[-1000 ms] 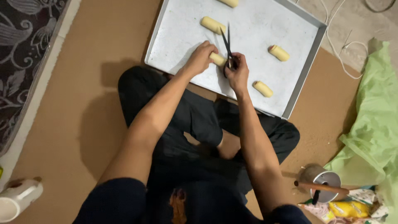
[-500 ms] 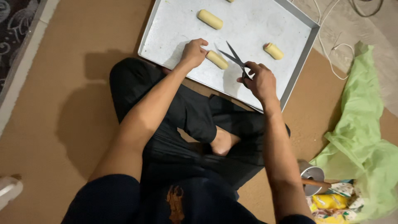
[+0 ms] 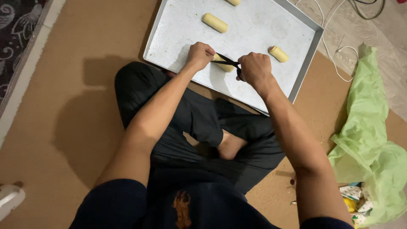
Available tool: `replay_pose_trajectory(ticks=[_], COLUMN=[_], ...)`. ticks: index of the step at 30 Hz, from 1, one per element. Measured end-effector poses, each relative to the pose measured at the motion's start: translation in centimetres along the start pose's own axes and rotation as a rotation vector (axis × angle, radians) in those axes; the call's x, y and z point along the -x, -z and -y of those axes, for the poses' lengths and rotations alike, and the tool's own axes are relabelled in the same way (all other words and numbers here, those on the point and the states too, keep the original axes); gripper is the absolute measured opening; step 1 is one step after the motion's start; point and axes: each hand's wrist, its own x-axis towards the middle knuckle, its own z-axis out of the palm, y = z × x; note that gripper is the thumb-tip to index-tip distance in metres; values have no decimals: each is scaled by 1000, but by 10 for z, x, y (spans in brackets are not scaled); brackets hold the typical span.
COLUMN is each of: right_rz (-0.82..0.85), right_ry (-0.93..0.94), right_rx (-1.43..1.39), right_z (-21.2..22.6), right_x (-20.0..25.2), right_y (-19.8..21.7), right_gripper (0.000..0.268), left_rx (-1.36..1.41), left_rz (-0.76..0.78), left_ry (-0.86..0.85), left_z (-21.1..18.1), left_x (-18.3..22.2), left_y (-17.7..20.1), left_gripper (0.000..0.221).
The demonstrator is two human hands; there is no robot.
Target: The person uses scissors to make small cuts across pieces of rolled dough on a baking tray, then rolls the cut dough into logs by hand.
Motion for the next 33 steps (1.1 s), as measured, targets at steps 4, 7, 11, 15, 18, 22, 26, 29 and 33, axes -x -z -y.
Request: replay_pose_trajectory(ticks=[4,7,11,15,18,22,26,29,33], right_rz=[29,40,102,55,-4,-1,20,48,163], right_ry=[5,17,18,69,93,86,169,180,24], right_rx=[59,64,74,82,122,143,115,122,69], right_z=[1,2,10,10,11,10,13,13,-8], right_x=[-4,-9,-12,-11,-14,-17,-13,-11,0], right_y=[10,13,19,20,16,9,20,25,22], right_gripper=[45,51,42,19,19,19,22,24,76], left_rx=[-12,-8,-38,-62,-7,-60,-59,-80,-217], left_rz=[-29,-34,-15,-43,-41,-12,-21,-51,-150], left_ry=[-50,-97,-92,-148,-195,-142,-188,-206,-238], left_z=[14,16,12,21,17,8,12,17,25], left_x=[-13,-16,-15,-22,-12,-9,-15,-16,-12], left_y=[-10,-11,-8,-13,-9,-8,-11,-12,-2], left_gripper=[16,16,13,14,19,20,20,19,25])
